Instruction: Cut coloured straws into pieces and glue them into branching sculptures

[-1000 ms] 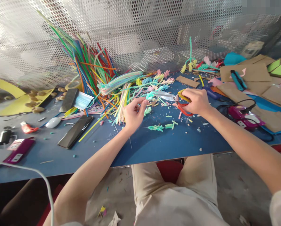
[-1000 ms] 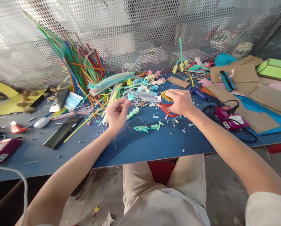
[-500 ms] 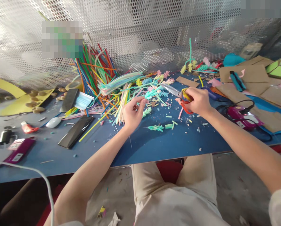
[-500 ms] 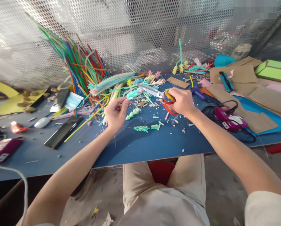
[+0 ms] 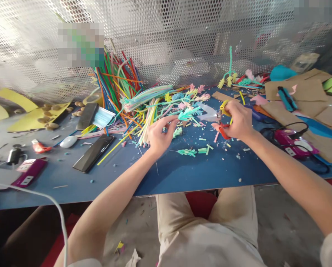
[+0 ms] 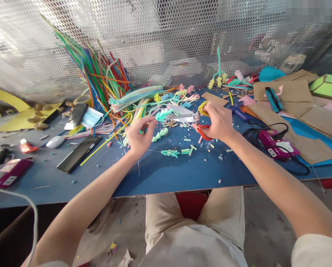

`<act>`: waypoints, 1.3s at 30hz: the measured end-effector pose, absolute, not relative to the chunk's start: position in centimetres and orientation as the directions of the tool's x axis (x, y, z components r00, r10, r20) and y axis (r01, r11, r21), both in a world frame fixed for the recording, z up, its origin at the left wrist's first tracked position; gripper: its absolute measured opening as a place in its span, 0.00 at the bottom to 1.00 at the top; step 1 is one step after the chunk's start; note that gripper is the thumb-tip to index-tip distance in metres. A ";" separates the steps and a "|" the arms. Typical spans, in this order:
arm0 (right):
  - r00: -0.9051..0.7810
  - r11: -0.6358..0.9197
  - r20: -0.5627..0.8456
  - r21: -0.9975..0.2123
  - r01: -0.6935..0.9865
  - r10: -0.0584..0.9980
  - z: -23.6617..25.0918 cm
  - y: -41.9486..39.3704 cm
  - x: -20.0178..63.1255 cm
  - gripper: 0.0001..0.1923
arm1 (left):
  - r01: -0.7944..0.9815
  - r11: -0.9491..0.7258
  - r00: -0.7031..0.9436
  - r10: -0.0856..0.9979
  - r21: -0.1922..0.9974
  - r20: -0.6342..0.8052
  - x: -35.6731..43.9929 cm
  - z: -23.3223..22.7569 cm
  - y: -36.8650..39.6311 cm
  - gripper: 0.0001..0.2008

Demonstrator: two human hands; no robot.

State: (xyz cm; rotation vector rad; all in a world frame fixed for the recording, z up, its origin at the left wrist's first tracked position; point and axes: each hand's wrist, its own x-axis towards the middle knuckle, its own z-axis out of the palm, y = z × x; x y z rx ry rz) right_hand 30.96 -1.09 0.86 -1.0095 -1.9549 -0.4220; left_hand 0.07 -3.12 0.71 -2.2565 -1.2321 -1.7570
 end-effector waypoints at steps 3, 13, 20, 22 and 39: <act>-0.358 0.613 0.802 -0.013 0.790 0.479 0.6 -0.7 31.4 0.24 | 0.579 -0.677 0.022 0.569 0.454 0.822 0.1 0.7 -3.2 0.12; -0.368 0.608 0.820 0.032 0.793 0.438 -0.2 -0.4 31.1 0.21 | 0.504 -0.689 0.025 0.614 0.521 0.789 0.7 0.7 -3.8 0.13; -0.363 0.624 0.823 0.012 0.781 0.438 0.0 -1.0 30.2 0.22 | 0.470 -0.682 0.020 0.643 0.560 0.765 0.8 0.6 -3.9 0.16; -0.374 0.642 0.830 0.027 0.767 0.413 0.0 -1.0 30.0 0.22 | 0.470 -0.684 0.023 0.641 0.558 0.767 0.9 0.6 -3.9 0.16; -0.413 0.619 0.784 0.047 0.784 0.463 -0.1 -1.2 30.1 0.19 | 0.490 -0.678 0.025 0.640 0.548 0.768 1.0 0.8 -4.1 0.13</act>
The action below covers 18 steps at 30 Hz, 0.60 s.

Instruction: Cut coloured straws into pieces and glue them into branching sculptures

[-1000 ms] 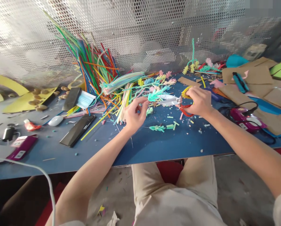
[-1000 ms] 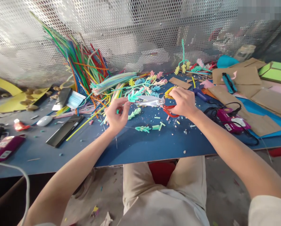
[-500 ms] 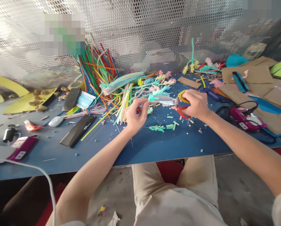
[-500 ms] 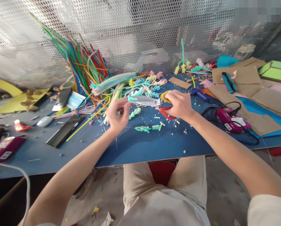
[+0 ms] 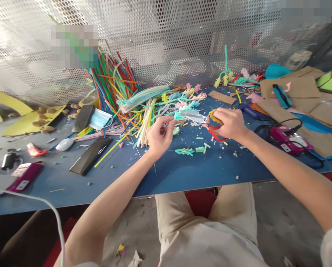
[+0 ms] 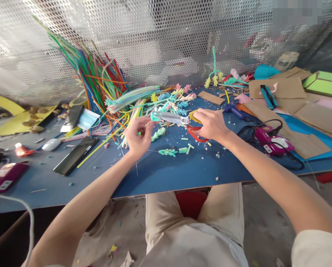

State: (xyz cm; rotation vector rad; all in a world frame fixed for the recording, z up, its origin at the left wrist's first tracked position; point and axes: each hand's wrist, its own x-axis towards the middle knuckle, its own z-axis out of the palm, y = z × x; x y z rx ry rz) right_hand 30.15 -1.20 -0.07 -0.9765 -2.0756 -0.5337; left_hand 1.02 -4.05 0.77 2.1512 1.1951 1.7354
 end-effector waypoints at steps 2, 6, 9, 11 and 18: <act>-0.398 0.632 0.786 0.013 0.775 0.473 0.1 -1.3 30.2 0.20 | 0.491 -0.687 0.031 0.628 0.535 0.778 1.0 0.8 -4.0 0.12; -0.291 0.629 0.821 -0.104 0.770 0.492 0.4 -1.3 30.1 0.26 | 0.521 -0.687 0.037 0.611 0.506 0.791 0.8 0.8 -3.6 0.10; -0.183 0.604 0.839 -0.200 0.772 0.513 0.2 -1.2 30.0 0.26 | 0.552 -0.673 0.030 0.606 0.492 0.795 0.7 0.7 -3.4 0.09; -0.122 0.595 0.819 -0.296 0.747 0.560 -0.1 -1.1 29.8 0.24 | 0.580 -0.658 0.035 0.609 0.481 0.792 0.7 0.7 -3.3 0.08; 0.025 0.445 0.699 -0.482 0.754 0.714 0.3 -0.9 29.9 0.20 | 0.646 -0.621 0.089 0.638 0.443 0.765 0.6 0.3 -3.2 0.08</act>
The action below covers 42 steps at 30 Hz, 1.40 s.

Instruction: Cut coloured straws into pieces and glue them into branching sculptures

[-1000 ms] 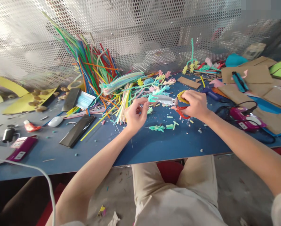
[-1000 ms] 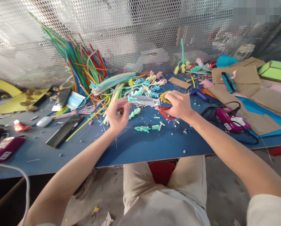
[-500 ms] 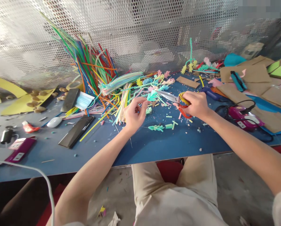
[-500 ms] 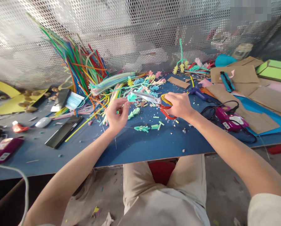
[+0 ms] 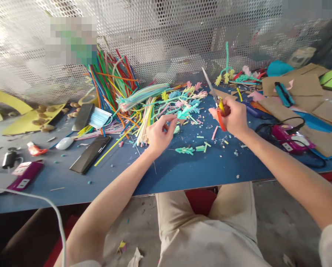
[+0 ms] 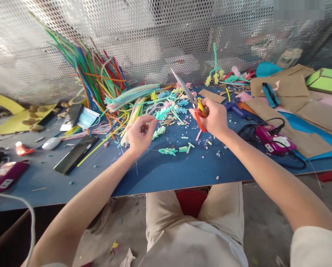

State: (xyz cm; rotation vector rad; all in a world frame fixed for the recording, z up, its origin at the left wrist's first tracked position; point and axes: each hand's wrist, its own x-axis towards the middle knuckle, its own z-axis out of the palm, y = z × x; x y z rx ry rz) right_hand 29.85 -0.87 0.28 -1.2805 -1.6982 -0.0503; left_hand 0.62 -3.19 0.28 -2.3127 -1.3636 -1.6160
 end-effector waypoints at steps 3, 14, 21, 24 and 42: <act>0.039 0.277 0.642 -0.383 0.881 0.766 1.2 -0.1 31.6 0.19 | 0.650 -0.627 0.112 0.639 0.430 0.761 0.7 0.3 -3.2 0.09; -0.083 0.186 0.471 -0.177 0.967 0.878 1.1 1.5 35.5 0.18 | 0.657 -0.602 0.184 0.712 0.454 0.678 0.7 -0.2 -3.0 0.08; -0.471 0.748 0.746 -0.053 0.662 0.470 1.6 -1.7 29.2 0.12 | 0.698 -0.589 0.275 0.745 0.406 0.607 0.8 -0.3 -2.9 0.09; -0.552 0.778 0.747 0.073 0.624 0.372 0.7 -2.0 27.8 0.10 | 0.700 -0.602 0.300 0.736 0.384 0.606 1.1 -0.3 -3.1 0.09; -0.478 0.667 0.661 -0.045 0.744 0.578 0.8 -2.9 26.8 0.11 | 0.738 -0.640 0.343 0.632 0.217 0.695 1.8 -0.5 -3.6 0.09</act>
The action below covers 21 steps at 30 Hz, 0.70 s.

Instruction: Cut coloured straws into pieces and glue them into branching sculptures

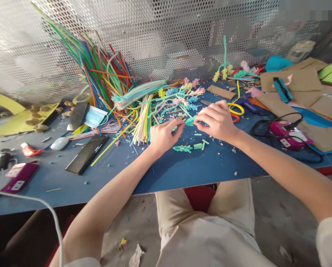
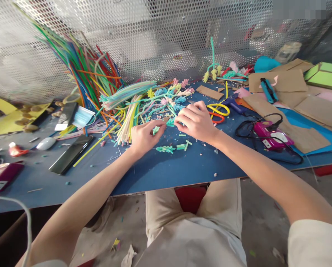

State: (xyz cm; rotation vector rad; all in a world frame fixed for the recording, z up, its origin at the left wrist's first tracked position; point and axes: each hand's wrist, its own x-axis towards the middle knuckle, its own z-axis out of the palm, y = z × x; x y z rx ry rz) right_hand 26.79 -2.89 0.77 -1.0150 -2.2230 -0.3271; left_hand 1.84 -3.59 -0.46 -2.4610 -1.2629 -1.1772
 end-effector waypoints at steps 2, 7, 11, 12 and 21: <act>-0.471 0.655 0.666 -0.035 0.755 0.578 0.8 -2.9 26.7 0.11 | 0.740 -0.647 0.353 0.606 0.183 0.713 1.8 -0.5 -3.6 0.09; -0.458 0.645 0.668 -0.044 0.763 0.587 1.1 -2.8 26.6 0.12 | 0.735 -0.663 0.373 0.570 0.142 0.733 1.7 -0.8 -3.4 0.08; -0.460 0.657 0.675 -0.048 0.753 0.577 0.9 -2.6 26.7 0.11 | 0.734 -0.664 0.368 0.566 0.142 0.738 1.7 -0.8 -3.3 0.08; -0.461 0.661 0.678 -0.049 0.748 0.572 0.8 -2.6 26.7 0.11 | 0.736 -0.661 0.366 0.570 0.146 0.735 1.7 -0.7 -3.3 0.08; -0.400 0.693 0.731 -0.137 0.708 0.553 0.7 -2.1 27.8 0.11 | 0.752 -0.623 0.319 0.629 0.214 0.709 1.2 -0.5 -3.0 0.09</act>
